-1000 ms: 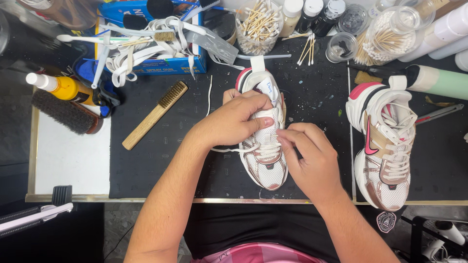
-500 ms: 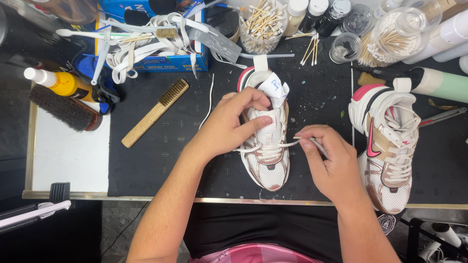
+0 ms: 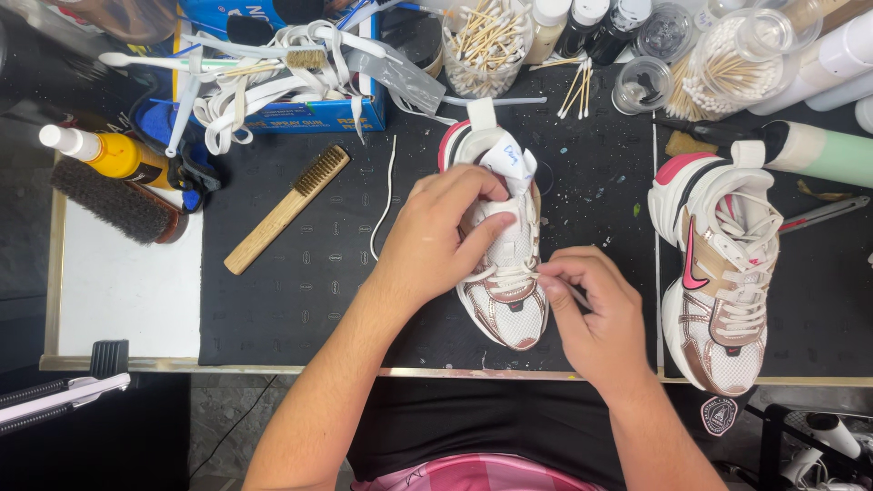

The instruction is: The person laces a pair of white and pink sneakers on a workbench. They thread the white laces through the eyelets of the right shoe, then move to the left shoe to repeat the process, ensuring the laces are evenly distributed.

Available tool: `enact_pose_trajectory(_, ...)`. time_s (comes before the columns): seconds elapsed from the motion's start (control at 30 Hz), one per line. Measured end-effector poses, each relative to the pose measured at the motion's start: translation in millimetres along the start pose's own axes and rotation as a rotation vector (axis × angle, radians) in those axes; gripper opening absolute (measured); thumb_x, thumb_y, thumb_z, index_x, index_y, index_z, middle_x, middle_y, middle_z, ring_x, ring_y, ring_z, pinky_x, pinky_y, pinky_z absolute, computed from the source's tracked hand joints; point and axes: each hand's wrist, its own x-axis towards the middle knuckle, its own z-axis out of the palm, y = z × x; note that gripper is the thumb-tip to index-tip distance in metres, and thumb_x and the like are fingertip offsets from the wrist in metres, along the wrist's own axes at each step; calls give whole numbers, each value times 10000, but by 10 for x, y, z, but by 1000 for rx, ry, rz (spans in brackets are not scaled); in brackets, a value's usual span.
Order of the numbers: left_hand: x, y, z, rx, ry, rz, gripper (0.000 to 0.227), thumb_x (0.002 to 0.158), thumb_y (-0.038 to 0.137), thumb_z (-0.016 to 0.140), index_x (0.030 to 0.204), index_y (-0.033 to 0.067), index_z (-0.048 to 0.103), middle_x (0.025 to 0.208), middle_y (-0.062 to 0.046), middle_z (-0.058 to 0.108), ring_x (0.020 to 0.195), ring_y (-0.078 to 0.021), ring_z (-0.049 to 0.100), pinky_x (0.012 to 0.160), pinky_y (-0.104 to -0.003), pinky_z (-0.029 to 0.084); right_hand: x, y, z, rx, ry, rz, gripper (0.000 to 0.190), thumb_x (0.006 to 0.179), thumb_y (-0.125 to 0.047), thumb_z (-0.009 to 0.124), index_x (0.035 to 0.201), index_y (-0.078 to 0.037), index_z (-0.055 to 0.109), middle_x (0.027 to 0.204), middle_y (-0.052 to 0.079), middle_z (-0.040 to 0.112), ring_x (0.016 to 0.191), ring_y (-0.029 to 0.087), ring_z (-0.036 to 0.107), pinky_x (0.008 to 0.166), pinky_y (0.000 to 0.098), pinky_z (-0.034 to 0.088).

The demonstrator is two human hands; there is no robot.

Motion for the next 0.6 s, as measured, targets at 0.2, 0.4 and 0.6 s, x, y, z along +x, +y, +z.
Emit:
enact_pose_trajectory(0.2,-484,260,-4,2,164,-175,251,891,176,772,1046,47,622,993,-94,635,898,-275,677,808,-356,536,5,-12,-71,200,115,-66,156,956,80,693,1101,42,647,1106,107,673,968,125,639,900,251,528)
enact_pose_trajectory(0.4,-958,444,164,-12,-110,-27,101,888,137,753,960,73,724,863,-80,701,783,-263,706,738,-351,558,15,-189,50,73,98,-143,195,857,80,758,1028,21,687,998,106,712,925,150,667,837,265,540)
enact_pose_trajectory(0.6,-971,340,199,-503,67,-411,193,924,48,728,1110,7,756,962,-75,774,805,-114,761,725,-251,604,-104,-253,237,142,68,-110,185,851,58,774,1014,3,706,972,92,746,873,155,734,759,268,583)
